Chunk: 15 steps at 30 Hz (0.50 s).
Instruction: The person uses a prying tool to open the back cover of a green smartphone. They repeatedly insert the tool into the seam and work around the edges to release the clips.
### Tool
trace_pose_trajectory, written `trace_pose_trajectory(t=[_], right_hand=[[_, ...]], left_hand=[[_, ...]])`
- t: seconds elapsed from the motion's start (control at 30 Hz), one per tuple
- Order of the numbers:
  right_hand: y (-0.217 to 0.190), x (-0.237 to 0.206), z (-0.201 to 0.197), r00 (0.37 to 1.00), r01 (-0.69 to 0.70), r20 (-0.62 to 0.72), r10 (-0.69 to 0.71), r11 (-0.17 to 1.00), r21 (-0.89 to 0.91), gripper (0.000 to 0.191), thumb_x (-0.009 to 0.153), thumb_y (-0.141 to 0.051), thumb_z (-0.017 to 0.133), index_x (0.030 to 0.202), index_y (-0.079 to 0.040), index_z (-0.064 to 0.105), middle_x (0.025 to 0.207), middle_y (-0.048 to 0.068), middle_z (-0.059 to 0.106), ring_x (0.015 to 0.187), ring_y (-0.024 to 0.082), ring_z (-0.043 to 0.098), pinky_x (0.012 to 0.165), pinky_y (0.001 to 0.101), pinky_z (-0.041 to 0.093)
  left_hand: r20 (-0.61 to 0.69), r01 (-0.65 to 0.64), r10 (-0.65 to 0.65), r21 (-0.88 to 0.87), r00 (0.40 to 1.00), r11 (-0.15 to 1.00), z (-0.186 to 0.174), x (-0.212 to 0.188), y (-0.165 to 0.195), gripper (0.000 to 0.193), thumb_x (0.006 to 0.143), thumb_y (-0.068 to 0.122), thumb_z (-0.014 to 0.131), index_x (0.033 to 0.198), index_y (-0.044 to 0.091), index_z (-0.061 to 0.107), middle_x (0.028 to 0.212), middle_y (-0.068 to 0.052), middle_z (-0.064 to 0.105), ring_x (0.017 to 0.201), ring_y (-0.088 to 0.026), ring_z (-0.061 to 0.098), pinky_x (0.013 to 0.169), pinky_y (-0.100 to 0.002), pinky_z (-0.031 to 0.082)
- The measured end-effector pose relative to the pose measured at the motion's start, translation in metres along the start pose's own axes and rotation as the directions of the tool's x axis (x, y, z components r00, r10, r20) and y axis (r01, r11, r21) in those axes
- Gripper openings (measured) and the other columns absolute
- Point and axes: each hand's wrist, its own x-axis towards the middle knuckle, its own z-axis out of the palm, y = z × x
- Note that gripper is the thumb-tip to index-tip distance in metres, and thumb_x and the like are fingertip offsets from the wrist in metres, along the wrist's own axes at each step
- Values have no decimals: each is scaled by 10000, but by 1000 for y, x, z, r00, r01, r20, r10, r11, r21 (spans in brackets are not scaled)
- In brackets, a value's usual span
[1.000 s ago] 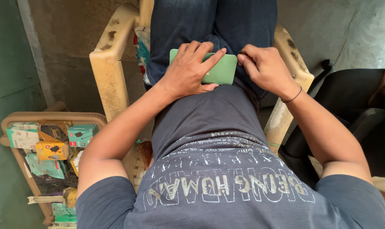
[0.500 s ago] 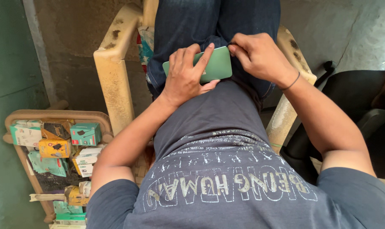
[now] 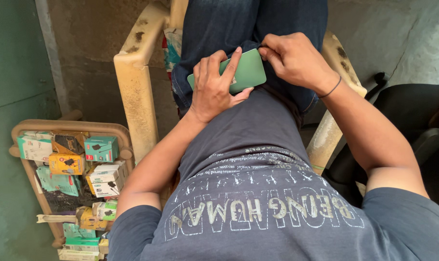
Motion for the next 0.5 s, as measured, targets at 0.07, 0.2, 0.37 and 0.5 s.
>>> trace_pose_trajectory(t=[0.07,0.2,0.37,0.5], right_hand=[[0,-1,1,1000,-14,2,14,1000,-10,104,1029,-74,657,965,8,648,790,158,684,711,337,678,632,415,506],[-1,-1,2,1000,-16,-3,16,1000,-9,105,1032,-77,660,971,9,651,790,161,683,705,339,676,623,415,502],[-4,1,2,1000,-20,-4,20,1000,-1,104,1028,-76,656,965,7,650,785,160,680,703,336,679,627,412,504],[-5,1,2,1000,-26,-4,26,1000,-6,115,1026,-79,660,956,11,649,782,165,679,709,344,677,628,416,502]], left_hand=[[3,6,-6,-5,1000,1000,0,0,0,897,759,483,907,1482,95,544,1217,-106,513,1057,-282,523,949,-447,419],[8,14,-14,-7,1000,1000,0,-1,0,904,756,495,909,1481,95,546,1216,-104,516,1055,-281,522,944,-449,421],[3,21,-21,-11,1000,1000,-2,-1,-1,901,752,493,908,1478,98,550,1214,-102,518,1056,-283,521,944,-449,427],[5,27,-27,-24,1000,999,-3,-1,-1,898,749,494,906,1473,96,555,1211,-102,522,1052,-285,520,942,-451,427]])
